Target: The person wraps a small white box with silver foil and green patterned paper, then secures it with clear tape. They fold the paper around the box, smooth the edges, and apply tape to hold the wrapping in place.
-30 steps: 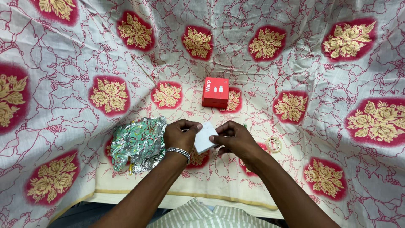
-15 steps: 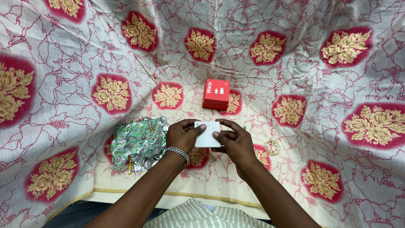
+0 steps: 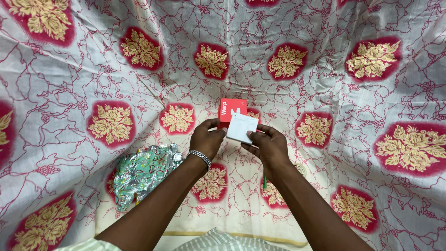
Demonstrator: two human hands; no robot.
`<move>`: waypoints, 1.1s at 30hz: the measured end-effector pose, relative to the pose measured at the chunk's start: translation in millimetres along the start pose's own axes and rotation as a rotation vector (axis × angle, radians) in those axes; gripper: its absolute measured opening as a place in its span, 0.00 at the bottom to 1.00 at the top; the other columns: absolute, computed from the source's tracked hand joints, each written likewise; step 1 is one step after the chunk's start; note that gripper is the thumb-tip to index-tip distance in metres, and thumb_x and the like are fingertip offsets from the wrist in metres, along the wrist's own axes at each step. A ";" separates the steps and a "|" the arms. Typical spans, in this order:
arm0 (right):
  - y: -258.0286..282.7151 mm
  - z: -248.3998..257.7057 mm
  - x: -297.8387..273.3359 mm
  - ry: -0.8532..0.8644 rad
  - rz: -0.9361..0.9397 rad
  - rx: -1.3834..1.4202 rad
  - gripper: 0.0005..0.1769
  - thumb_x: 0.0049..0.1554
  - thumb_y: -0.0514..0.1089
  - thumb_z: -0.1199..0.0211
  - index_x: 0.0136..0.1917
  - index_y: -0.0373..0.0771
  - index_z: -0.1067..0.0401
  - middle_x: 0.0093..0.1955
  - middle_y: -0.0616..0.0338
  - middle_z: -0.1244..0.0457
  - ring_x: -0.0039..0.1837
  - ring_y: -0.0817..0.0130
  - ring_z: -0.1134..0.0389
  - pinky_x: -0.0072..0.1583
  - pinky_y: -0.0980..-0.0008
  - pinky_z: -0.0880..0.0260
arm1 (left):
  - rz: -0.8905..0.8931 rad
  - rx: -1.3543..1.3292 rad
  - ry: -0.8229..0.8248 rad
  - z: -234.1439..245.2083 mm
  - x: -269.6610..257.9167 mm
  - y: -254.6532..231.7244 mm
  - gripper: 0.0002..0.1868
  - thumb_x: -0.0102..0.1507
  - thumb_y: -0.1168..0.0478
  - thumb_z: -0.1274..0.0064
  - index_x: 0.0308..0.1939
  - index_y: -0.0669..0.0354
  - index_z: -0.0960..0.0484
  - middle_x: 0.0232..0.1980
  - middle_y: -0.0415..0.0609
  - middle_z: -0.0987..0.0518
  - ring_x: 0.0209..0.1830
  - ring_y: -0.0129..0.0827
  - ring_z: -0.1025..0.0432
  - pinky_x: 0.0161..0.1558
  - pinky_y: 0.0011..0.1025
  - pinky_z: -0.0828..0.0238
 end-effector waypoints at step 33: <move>42.6 15.1 67.6 -0.171 0.563 -1.126 0.27 0.63 0.47 0.36 0.71 0.36 0.37 0.63 0.44 0.36 0.62 0.54 0.32 0.61 0.54 0.29 | 0.422 -0.460 -0.093 28.8 23.5 -3.4 0.34 0.66 0.72 0.58 0.75 0.40 0.37 0.55 0.51 0.19 0.47 0.40 0.22 0.48 0.43 0.19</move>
Point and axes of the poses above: each hand's wrist, its own x-axis towards the middle knuckle, its own z-axis out of the back of the hand, y = z × x, the point moved 6 cm from there along x, towards the middle knuckle
